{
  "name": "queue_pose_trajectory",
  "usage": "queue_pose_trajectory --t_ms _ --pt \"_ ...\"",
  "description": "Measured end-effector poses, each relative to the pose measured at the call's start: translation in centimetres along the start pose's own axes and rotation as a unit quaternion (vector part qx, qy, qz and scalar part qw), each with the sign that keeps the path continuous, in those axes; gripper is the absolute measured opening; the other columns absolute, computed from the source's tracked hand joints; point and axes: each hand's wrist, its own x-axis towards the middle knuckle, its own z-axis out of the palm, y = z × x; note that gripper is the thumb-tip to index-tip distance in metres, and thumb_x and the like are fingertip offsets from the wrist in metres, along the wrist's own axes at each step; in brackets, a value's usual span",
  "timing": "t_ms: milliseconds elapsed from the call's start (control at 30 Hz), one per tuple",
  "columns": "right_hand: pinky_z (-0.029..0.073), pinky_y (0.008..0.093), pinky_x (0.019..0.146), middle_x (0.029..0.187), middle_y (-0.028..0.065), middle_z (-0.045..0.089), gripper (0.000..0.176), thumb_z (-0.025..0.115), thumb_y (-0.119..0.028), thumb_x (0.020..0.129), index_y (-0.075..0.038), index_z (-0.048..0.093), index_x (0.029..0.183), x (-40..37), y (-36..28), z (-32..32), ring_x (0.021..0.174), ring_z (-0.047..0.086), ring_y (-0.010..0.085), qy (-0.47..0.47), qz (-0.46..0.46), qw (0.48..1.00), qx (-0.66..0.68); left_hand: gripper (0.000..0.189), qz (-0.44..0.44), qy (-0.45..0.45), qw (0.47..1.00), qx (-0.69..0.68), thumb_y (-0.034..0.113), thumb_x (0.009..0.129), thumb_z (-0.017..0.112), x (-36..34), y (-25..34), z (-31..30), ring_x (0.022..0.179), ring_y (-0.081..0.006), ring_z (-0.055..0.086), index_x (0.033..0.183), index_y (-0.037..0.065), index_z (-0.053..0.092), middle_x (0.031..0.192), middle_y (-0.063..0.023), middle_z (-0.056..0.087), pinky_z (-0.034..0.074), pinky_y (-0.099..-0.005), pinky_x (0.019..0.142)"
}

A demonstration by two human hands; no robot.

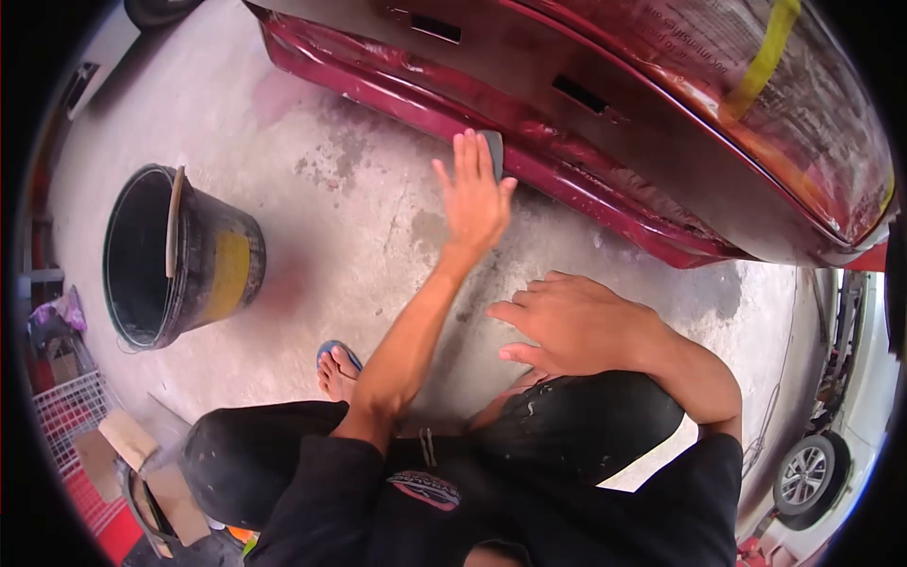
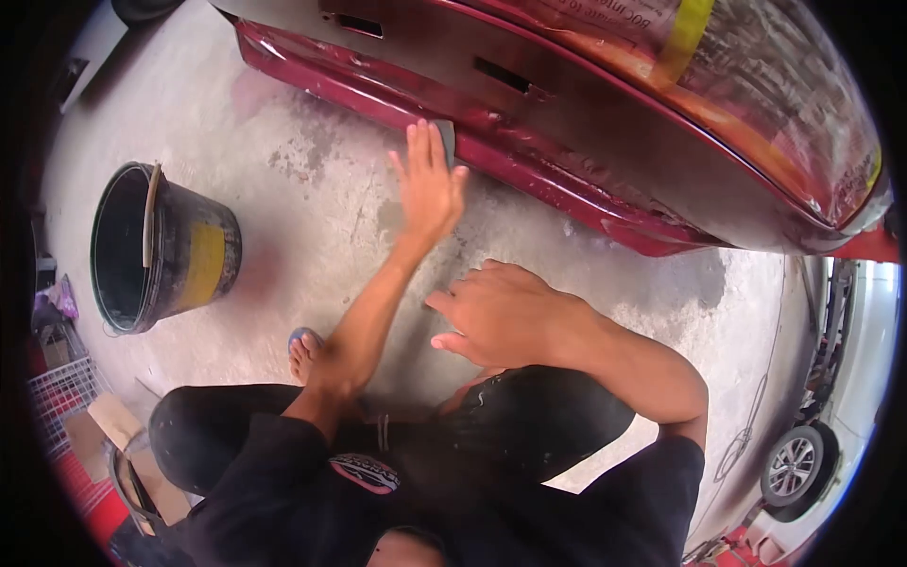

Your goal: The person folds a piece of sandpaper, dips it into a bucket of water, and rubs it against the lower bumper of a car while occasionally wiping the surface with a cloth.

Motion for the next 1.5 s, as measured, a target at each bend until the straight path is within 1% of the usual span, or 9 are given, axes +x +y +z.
queue_pose_trajectory --t_ms 333,467,633,733,833,967,1200,1333,1500 --pt "0.046 0.0494 0.106 0.116 0.0189 0.07 0.054 0.058 -0.042 0.106 -0.003 0.057 0.143 -0.9 -0.6 -0.5 0.114 0.064 0.0381 -0.036 0.036 0.999 -0.008 0.073 -0.088 0.085 0.992 -0.043 0.037 0.11 0.046 3.9 -3.2 -0.9 0.163 -0.0366 0.014 0.165 -0.004 0.023 0.175 -0.0207 0.02 0.013 -0.0648 0.128" --pt "0.046 0.0495 0.106 0.115 0.0188 0.07 0.054 0.058 -0.042 0.106 -0.003 0.057 0.143 0.0 -0.3 -0.9 0.115 0.064 0.0373 -0.031 0.041 0.998 -0.021 0.061 -0.098 0.094 0.968 -0.211 0.034 0.115 0.035 3.1 -4.6 -2.5 0.162 -0.0327 0.024 0.166 0.001 0.027 0.172 -0.0202 0.03 0.021 -0.054 0.129" --pt "0.046 0.0492 0.107 0.114 0.0188 0.071 0.054 0.058 -0.042 0.106 -0.003 0.057 0.143 0.6 -0.1 -0.8 0.115 0.064 0.0366 -0.06 0.027 0.998 -0.006 0.051 -0.114 0.184 0.931 -0.294 0.008 0.111 0.044 4.2 -7.5 -5.4 0.156 -0.0302 0.037 0.161 0.001 0.04 0.167 -0.0193 0.04 0.029 -0.0411 0.128" --pt "0.046 0.049 0.107 0.113 0.019 0.071 0.054 0.057 -0.042 0.106 -0.003 0.057 0.143 1.3 0.3 -0.7 0.114 0.064 0.0367 -0.039 0.006 0.999 -0.017 0.056 0.067 0.105 0.988 -0.094 0.015 0.11 0.047 2.1 -4.0 -0.6 0.16 -0.0285 0.03 0.164 0.005 0.036 0.171 -0.016 0.033 0.023 -0.0466 0.13" --pt "0.047 0.0487 0.104 0.111 0.0192 0.07 0.053 0.057 -0.043 0.106 -0.003 0.058 0.141 1.5 0.7 -1.0 0.111 0.065 0.0373 -0.026 0.006 0.999 -0.026 0.061 0.058 -0.015 0.998 0.034 0.028 0.11 0.047 0.7 -2.2 -1.1 0.162 -0.0305 0.021 0.165 0.005 0.034 0.175 -0.0137 0.026 0.016 -0.0593 0.13" --pt "0.047 0.0483 0.102 0.108 0.0193 0.07 0.052 0.057 -0.043 0.106 -0.003 0.059 0.139 -0.3 1.0 -0.4 0.107 0.065 0.0382 -0.019 0.034 0.999 -0.01 0.062 0.036 -0.01 0.999 0.029 0.033 0.112 0.042 3.0 -4.9 -2.7 0.163 -0.0309 0.018 0.169 0.013 0.027 0.176 -0.0077 0.025 0.013 -0.0627 0.129" --pt "0.049 0.0492 0.1 0.1 0.0193 0.07 0.041 0.061 -0.038 0.104 -0.002 0.062 0.122 -2.2 -0.3 0.5 0.103 0.067 0.0398 0.024 0.008 0.999 0.019 0.081 -0.086 0.04 0.994 0.062 0.046 0.112 0.033 3.8 -2.3 -1.7 0.162 -0.045 0.009 0.161 -0.016 0.018 0.172 -0.0339 0.013 0.009 -0.0581 0.131" --pt "0.047 0.0472 0.103 0.112 0.0194 0.069 0.055 0.054 -0.046 0.107 -0.005 0.057 0.142 -1.1 0.2 0.2 0.11 0.064 0.0382 0.01 0.016 1.0 -0.023 0.084 -0.028 -0.033 0.998 0.035 0.049 0.11 0.035 0.1 2.9 -1.5 0.163 -0.0433 0.008 0.162 -0.015 0.016 0.173 -0.0308 0.013 0.005 -0.0584 0.13" --pt "0.047 0.0475 0.102 0.111 0.0189 0.07 0.054 0.055 -0.046 0.107 -0.005 0.057 0.142 -2.9 -0.5 0.3 0.109 0.064 0.0388 -0.046 0.051 0.997 0.02 0.079 -0.119 0.082 0.988 0.056 0.044 0.111 0.039 6.2 -5.7 -2.7 0.16 -0.0465 0.02 0.158 -0.017 0.025 0.169 -0.0339 0.024 0.014 -0.0615 0.128"
